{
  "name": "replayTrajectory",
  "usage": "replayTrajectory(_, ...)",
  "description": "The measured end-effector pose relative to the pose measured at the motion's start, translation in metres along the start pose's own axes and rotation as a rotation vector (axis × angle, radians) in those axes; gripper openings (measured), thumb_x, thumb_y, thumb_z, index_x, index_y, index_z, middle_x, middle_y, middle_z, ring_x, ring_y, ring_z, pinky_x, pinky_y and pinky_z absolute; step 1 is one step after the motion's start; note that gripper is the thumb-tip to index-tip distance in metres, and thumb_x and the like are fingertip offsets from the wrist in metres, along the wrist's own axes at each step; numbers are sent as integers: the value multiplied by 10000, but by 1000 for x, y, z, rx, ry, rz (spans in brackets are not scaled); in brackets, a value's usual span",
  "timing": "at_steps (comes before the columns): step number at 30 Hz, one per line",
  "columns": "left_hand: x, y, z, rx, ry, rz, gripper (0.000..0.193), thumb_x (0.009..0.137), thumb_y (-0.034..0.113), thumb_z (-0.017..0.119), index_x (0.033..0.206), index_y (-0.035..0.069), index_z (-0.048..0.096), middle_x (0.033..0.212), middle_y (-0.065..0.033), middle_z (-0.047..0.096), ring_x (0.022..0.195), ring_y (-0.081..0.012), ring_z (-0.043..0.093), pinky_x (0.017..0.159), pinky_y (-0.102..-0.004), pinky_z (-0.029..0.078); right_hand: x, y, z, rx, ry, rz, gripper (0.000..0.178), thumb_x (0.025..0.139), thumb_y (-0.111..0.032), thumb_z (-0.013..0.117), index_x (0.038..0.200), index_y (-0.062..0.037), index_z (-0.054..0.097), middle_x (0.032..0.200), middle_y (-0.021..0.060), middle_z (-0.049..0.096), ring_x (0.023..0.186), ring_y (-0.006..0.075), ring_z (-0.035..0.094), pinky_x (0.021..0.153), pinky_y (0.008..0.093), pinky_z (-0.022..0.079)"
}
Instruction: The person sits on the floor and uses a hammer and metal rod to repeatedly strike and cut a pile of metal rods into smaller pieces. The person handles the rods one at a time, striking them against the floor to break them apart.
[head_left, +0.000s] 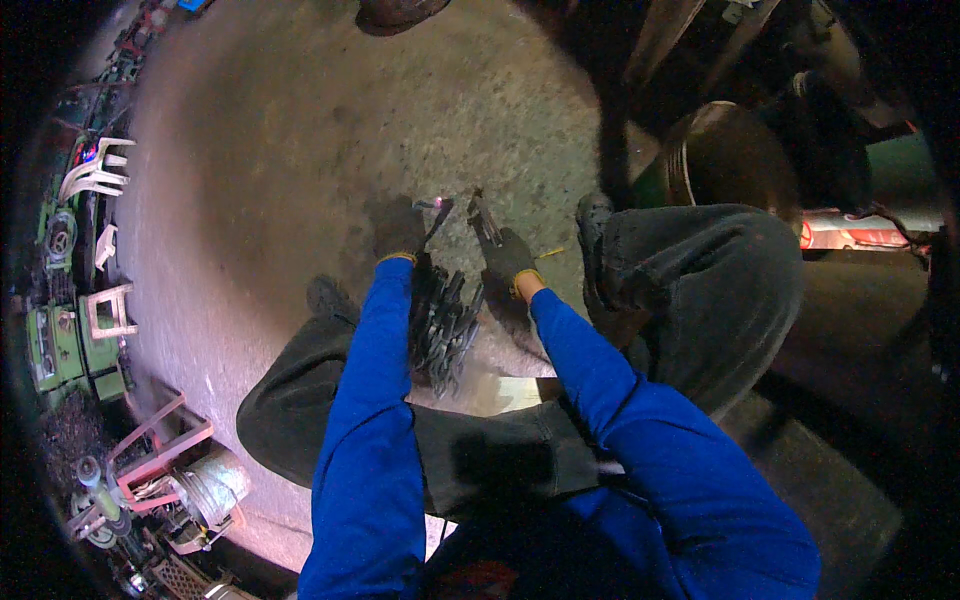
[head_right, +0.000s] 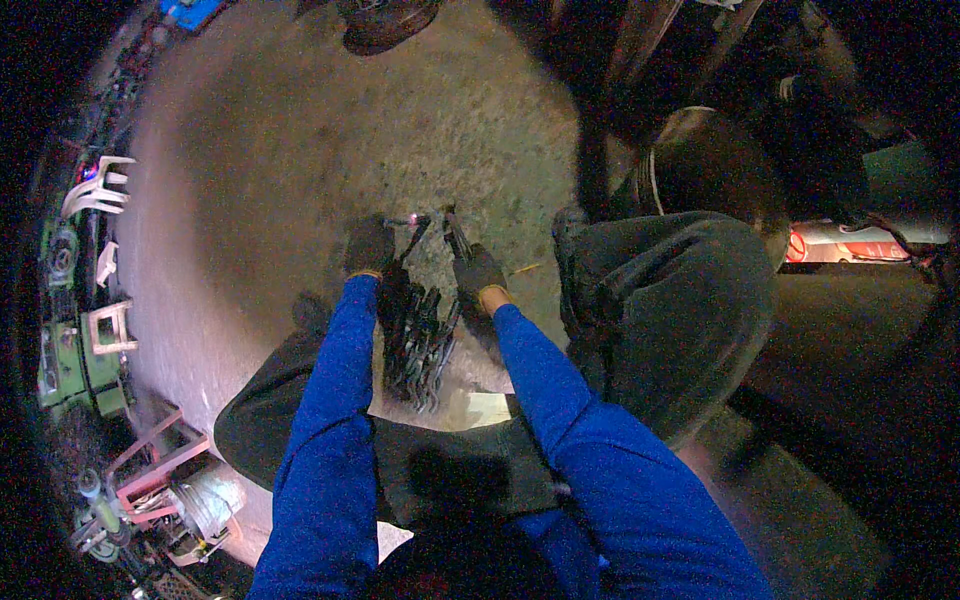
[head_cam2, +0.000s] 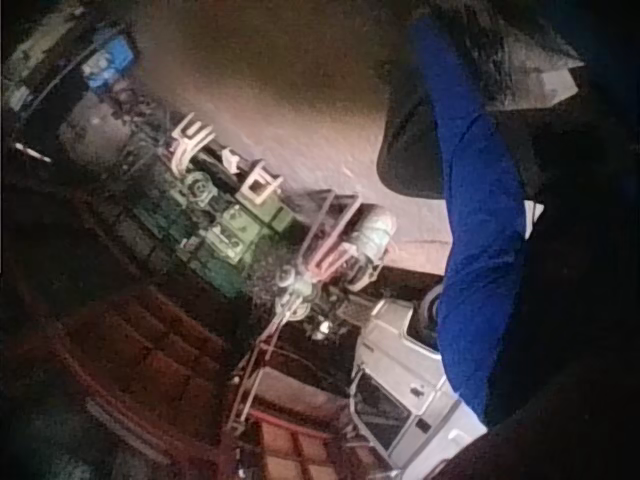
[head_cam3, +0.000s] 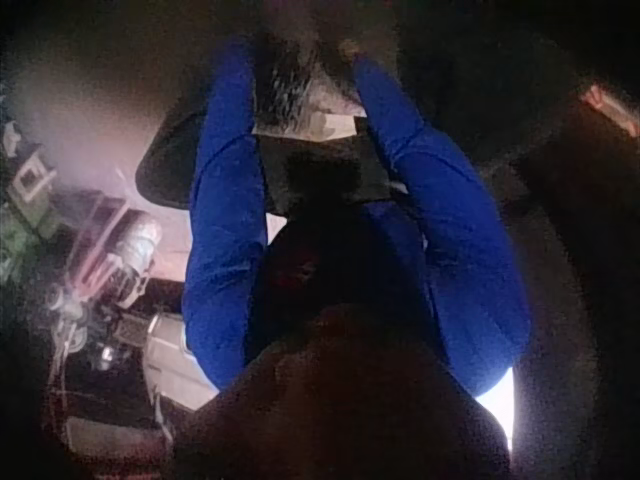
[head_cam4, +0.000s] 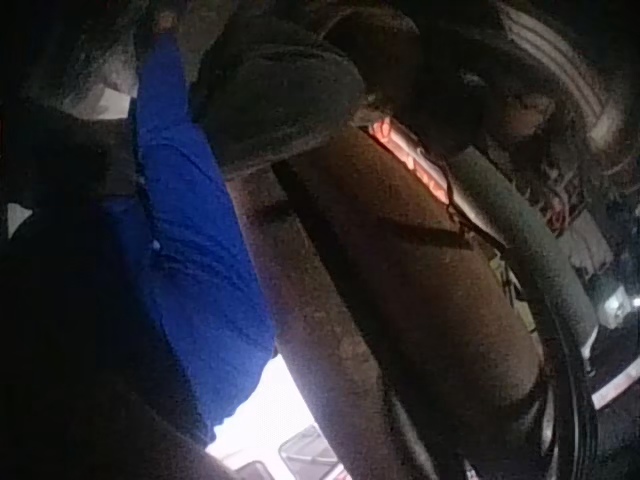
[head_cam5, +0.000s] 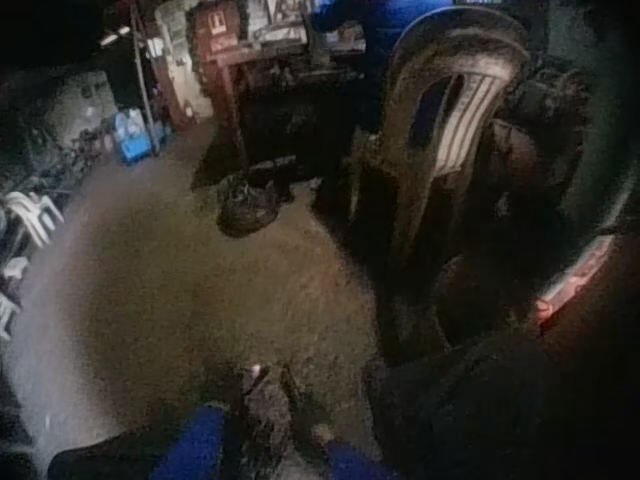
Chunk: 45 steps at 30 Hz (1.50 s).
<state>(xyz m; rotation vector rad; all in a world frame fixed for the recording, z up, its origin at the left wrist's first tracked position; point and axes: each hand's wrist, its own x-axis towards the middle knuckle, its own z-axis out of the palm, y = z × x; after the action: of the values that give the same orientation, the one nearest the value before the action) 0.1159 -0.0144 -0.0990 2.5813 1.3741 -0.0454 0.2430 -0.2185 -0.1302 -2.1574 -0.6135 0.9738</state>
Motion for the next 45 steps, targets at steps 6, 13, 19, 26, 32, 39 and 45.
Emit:
replayTrajectory(6,-5,9,-8,41,48,86,289,905,234,529,1131,122,669,1212,-163,660,1203,-430,564,1166,-593,254,10,-40,-3,121,30,-28,507,877,-473,641,1098,-18,635,1089,281,676,1030,475,643,886,506,510)
replayTrajectory(13,1,20,-17,114,111,121,250,914,242,518,1093,160,672,1125,-133,680,1138,-393,605,1136,-654,247,11,-42,7,-25,56,-191,514,917,-415,597,1234,-10,587,1175,289,652,1063,476,630,903,541,507)
replayTrajectory(19,4,13,-9,100,167,159,233,907,228,533,1074,157,679,1109,-127,693,1110,-397,617,1139,-640,249,1,-54,-9,59,-5,-50,521,930,-447,582,1229,-20,601,1159,294,654,1053,490,627,895,539,510)
replayTrajectory(26,11,2,4,81,225,231,212,893,220,564,1058,130,664,1068,-175,697,1067,-419,635,1152,-657,217,9,-33,12,-33,138,-346,474,922,-408,598,1170,-4,612,1120,297,661,1029,491,628,874,531,515)
replayTrajectory(32,6,1,3,33,194,203,212,897,221,567,1060,122,660,1120,-199,676,1113,-407,619,1140,-662,227,17,-43,4,215,85,-123,468,900,-448,634,1064,-10,638,999,293,673,989,485,642,817,504,512)
replayTrajectory(39,10,18,-13,152,134,273,217,954,199,536,1079,52,636,1057,-226,650,1004,-434,619,867,-533,498,37,-14,33,67,212,-224,501,918,-450,589,1117,9,617,1116,298,663,1054,494,625,881,536,493)
replayTrajectory(45,-3,10,-13,91,158,265,198,934,188,569,1041,36,639,1026,-230,650,1001,-436,616,861,-525,502,19,-16,26,55,52,-123,502,911,-426,592,1148,17,597,1150,305,652,1074,506,609,910,533,485)
